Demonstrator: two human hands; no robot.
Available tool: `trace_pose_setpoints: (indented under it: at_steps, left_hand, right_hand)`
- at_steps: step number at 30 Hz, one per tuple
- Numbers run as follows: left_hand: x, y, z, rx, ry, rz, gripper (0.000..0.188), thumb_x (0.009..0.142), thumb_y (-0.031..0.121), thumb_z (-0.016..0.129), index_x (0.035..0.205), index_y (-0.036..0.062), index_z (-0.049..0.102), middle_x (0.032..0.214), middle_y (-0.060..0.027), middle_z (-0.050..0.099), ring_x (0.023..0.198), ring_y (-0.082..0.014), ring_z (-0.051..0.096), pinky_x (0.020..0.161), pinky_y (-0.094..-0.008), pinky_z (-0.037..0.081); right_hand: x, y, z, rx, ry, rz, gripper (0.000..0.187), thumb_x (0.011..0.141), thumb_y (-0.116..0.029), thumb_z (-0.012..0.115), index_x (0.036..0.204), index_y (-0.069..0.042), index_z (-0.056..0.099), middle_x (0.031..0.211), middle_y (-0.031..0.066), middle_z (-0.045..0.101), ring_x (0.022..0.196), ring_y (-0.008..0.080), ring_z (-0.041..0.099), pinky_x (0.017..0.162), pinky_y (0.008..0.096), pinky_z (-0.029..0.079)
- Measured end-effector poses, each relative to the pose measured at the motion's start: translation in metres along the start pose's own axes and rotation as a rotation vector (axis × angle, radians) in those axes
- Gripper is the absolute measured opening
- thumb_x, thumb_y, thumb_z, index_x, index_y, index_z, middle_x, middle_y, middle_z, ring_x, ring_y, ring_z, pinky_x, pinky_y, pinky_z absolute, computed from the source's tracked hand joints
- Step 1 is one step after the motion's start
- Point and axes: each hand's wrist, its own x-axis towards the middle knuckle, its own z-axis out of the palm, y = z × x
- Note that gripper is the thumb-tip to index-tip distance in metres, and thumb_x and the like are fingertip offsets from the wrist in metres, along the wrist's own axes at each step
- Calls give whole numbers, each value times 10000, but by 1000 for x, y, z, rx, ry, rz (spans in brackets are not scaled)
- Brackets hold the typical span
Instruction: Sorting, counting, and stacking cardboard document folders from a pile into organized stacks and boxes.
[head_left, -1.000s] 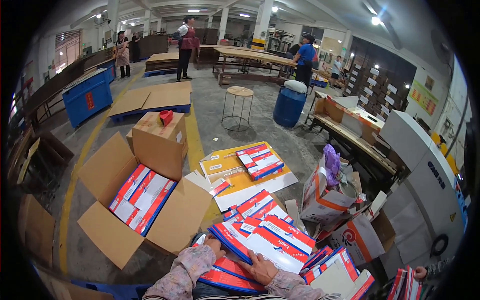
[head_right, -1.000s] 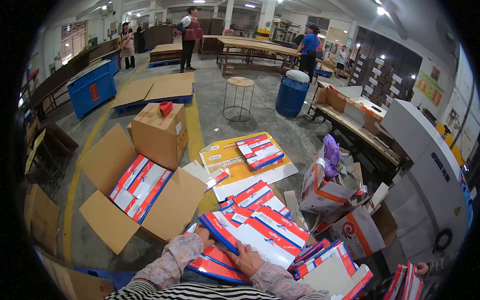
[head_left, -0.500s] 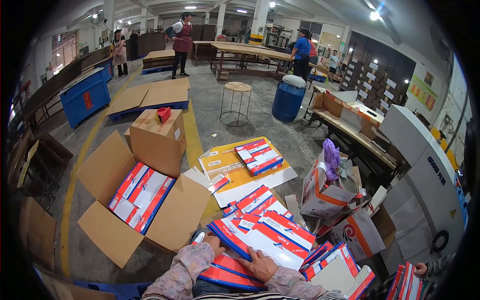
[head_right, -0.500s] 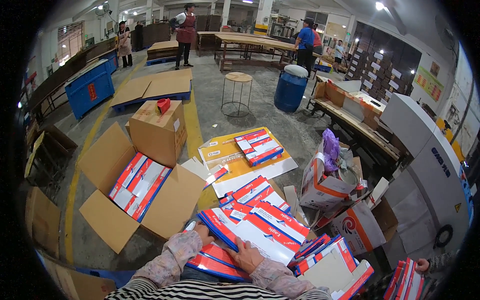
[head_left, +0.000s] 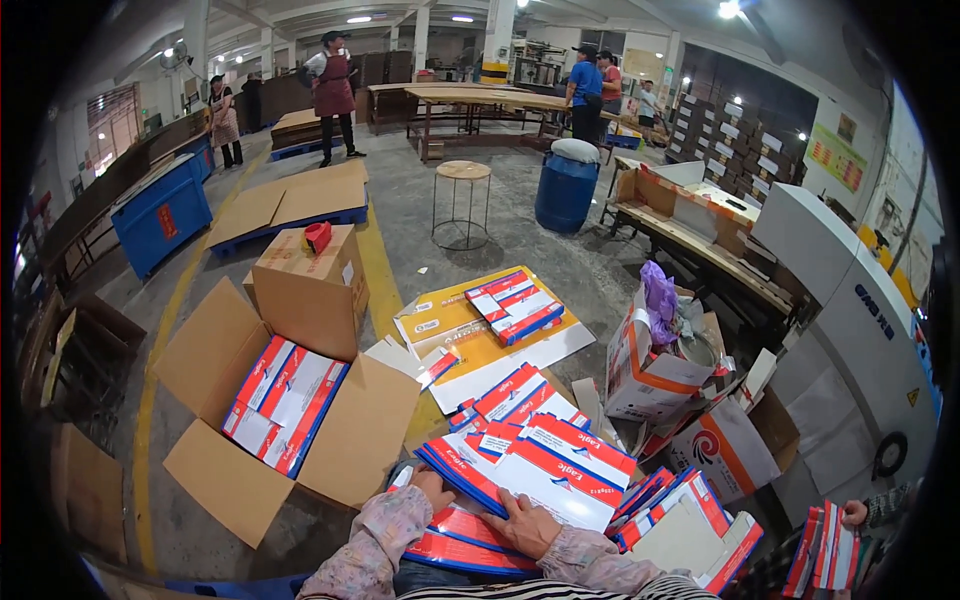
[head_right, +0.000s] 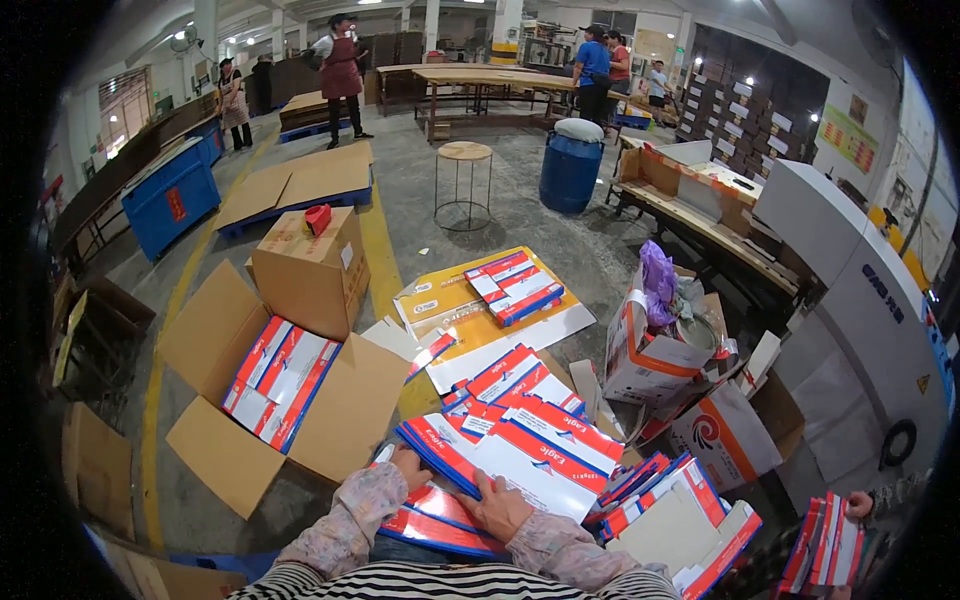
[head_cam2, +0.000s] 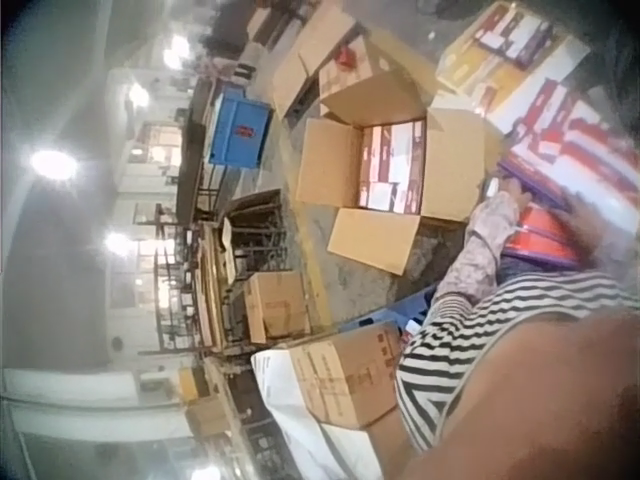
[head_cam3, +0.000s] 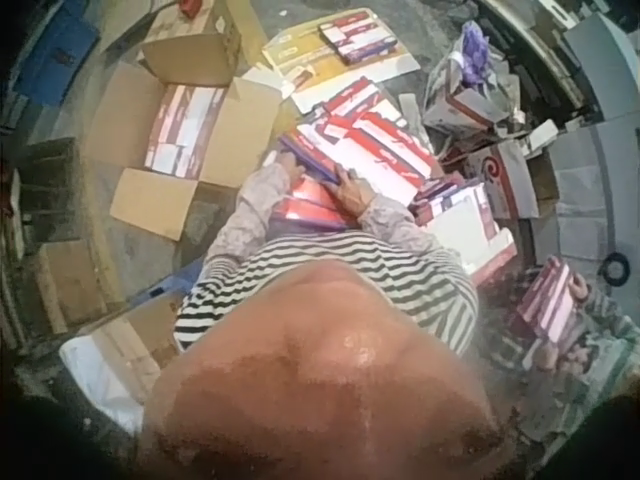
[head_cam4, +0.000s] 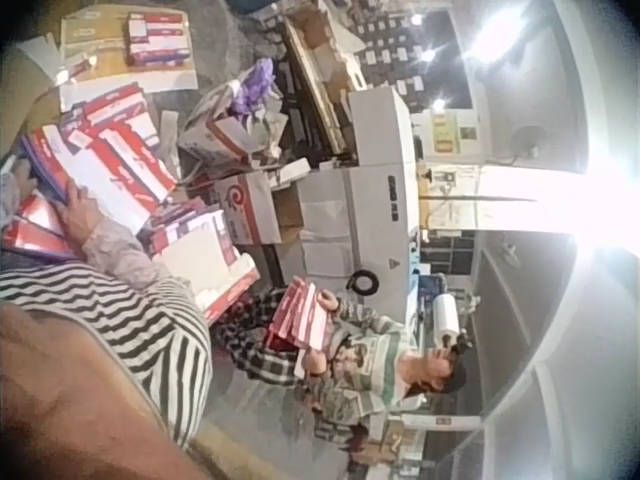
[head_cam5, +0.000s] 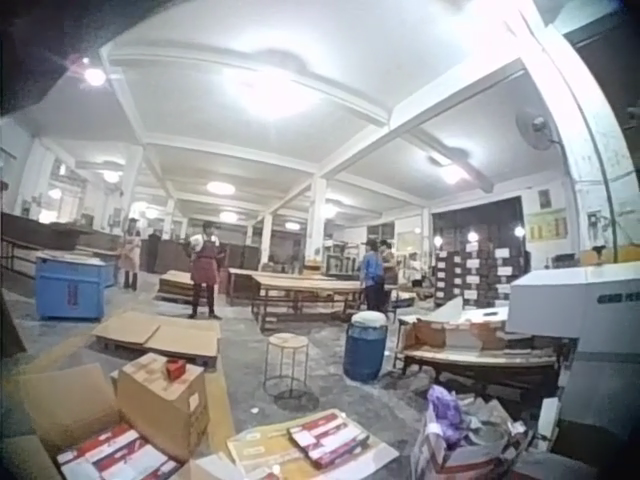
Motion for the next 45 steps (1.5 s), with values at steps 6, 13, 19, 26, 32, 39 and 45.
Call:
trace_pose_setpoints:
  at_steps: [6,13,19,26,32,39,45]
  left_hand:
    - [-5,17,-15,52,3,1,417,693,298,617,1056,94,638,1017,-199,644,1056,-334,557,1056,-453,259]
    - [0,1,-1,11,6,9,446,740,280,613,1147,96,593,1195,-191,569,1160,-315,492,1073,-421,270]
    - [0,3,-1,3,6,17,454,760,291,609,1167,93,576,1223,-185,546,1185,-317,467,1074,-412,274]
    - [2,5,-4,-12,-2,28,464,783,303,604,1191,88,555,1256,-178,520,1215,-320,438,1076,-400,279]
    - [3,5,-6,-27,-1,38,473,803,314,600,1212,84,538,1285,-171,498,1241,-322,412,1078,-391,283]
    - [4,13,-25,-2,-28,58,486,889,332,505,1299,77,449,1362,-162,422,1278,-309,378,1093,-379,263]
    - [2,62,-69,364,-114,83,498,899,416,454,1306,128,467,1364,-127,437,1268,-303,394,1075,-401,283]
  right_hand:
    - [0,6,3,9,-15,-1,434,889,-185,431,1316,-260,467,1306,269,375,958,409,561,700,449,554]
    - [-8,13,-15,16,79,-120,459,871,-158,458,1325,-226,459,1304,264,377,932,396,575,643,424,560]
    - [-14,4,-9,-26,50,-169,470,865,-139,457,1331,-198,451,1321,283,362,957,401,561,657,421,559]
    - [-15,6,-7,-8,57,-184,497,865,-140,446,1358,-196,415,1329,295,346,957,410,544,658,436,556]
    - [-14,5,-12,-30,11,-193,521,889,-130,373,1406,-177,318,1342,300,329,1027,414,528,671,436,556]
    - [-18,-3,-11,7,37,-167,553,893,-376,487,1386,-161,358,1331,310,332,1000,419,524,702,466,544]
    - [-22,-5,-13,11,116,-183,792,757,-596,575,1378,-149,371,1324,322,329,1030,460,491,707,490,534]
